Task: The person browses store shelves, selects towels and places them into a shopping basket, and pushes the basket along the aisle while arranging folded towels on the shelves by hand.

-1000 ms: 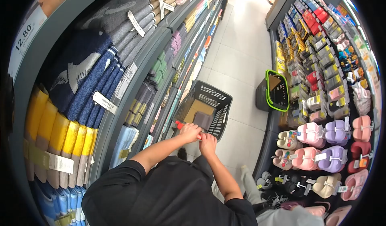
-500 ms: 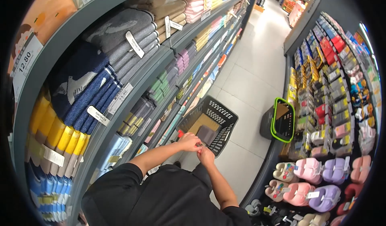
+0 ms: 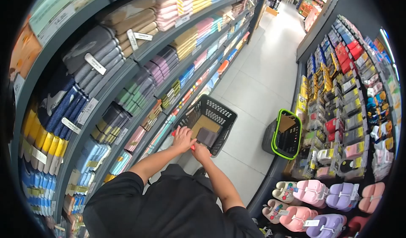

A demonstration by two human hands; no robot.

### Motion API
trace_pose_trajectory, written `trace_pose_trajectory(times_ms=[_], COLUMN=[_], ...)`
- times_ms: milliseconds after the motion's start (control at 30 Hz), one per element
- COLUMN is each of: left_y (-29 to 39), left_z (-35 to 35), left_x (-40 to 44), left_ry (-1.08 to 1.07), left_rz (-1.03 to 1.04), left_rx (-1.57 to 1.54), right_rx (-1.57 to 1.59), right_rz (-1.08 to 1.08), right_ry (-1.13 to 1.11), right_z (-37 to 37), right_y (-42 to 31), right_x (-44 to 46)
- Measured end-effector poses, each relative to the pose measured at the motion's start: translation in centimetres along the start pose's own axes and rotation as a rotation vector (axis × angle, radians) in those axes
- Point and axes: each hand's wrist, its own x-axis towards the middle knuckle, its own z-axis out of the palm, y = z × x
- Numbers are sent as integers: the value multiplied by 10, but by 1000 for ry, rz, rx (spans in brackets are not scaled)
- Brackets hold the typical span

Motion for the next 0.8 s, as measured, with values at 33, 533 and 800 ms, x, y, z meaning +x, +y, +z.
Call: trace_pose_trajectory(times_ms=[33, 533, 800], left_y=[5, 18, -4], left_z=[7, 25, 39], left_x=[-1, 77, 147], left_ry=[17, -280, -369], left_rz=[4, 10, 206], left_rx=[-8, 79, -80], right_rx=[0, -21, -61], right_rz=[-4, -13, -31], right_ry=[-4, -31, 8], right_z=[-3, -52, -62], right_y=[6, 37, 77], right_x=[4, 71, 124])
